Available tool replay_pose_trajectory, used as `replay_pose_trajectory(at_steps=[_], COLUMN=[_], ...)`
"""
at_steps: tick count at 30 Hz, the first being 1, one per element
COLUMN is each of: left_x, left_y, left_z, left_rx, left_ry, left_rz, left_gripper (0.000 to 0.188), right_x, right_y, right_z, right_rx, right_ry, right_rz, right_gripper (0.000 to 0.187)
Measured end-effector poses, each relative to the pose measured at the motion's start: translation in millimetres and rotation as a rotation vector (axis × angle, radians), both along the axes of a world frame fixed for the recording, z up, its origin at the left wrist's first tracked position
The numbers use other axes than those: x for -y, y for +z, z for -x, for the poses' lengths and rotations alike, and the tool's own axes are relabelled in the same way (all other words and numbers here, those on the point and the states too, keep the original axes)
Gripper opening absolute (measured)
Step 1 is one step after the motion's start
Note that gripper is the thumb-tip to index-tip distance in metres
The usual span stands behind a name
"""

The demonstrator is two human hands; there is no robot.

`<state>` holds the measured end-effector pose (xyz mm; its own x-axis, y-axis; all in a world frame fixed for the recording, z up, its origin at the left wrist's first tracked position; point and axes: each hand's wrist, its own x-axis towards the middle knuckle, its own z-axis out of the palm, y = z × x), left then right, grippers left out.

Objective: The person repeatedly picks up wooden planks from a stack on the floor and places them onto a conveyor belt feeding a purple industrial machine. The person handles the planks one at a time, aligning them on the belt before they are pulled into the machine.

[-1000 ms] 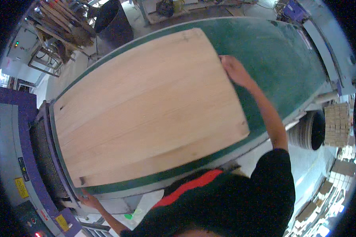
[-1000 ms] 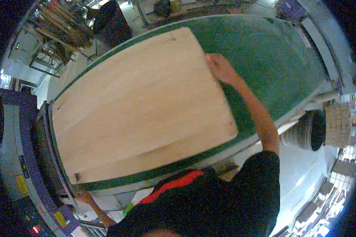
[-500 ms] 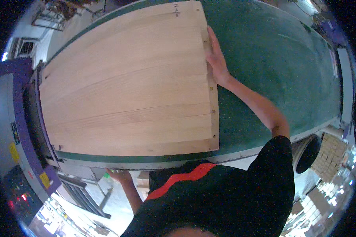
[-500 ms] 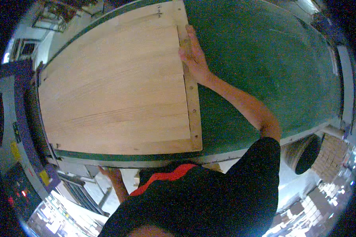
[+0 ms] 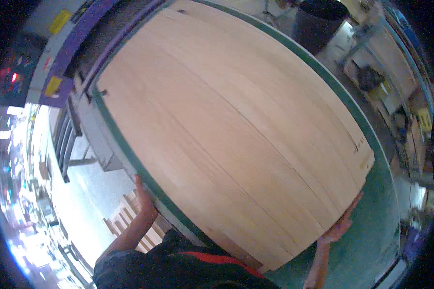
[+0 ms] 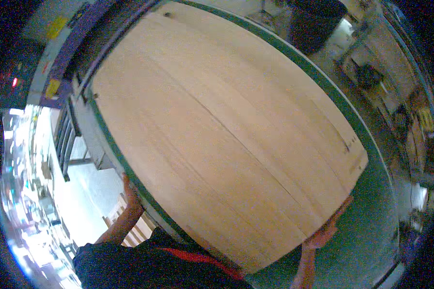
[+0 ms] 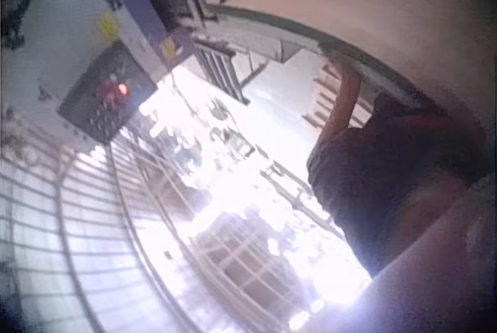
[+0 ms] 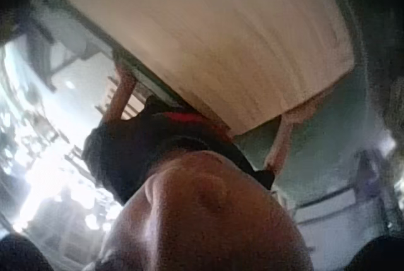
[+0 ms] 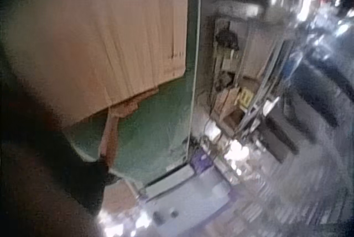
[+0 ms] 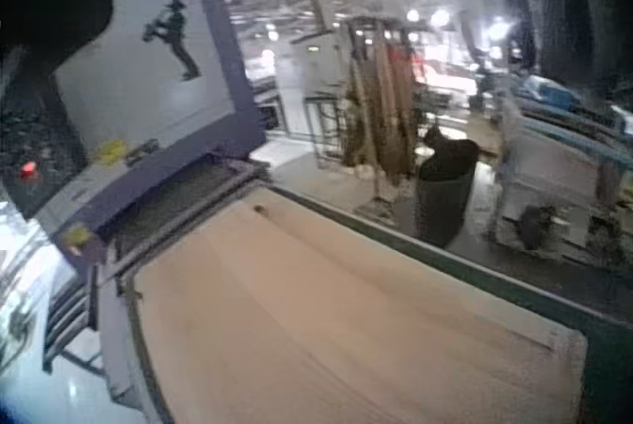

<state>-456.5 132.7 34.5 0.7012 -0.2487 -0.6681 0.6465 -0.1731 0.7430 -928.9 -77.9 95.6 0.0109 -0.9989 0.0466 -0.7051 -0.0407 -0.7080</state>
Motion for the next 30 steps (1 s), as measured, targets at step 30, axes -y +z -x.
replay_pose_trajectory(at_steps=[30], left_x=[-13], left_y=[27], left_z=[33], left_rx=[0.403], left_ry=[0.013], left_rz=[-0.367], left_gripper=[0.062], right_x=[44], right_y=[6], right_z=[-128], right_rx=[0.598], right_ry=[0.274], right_rz=[0.287], right_gripper=[0.069])
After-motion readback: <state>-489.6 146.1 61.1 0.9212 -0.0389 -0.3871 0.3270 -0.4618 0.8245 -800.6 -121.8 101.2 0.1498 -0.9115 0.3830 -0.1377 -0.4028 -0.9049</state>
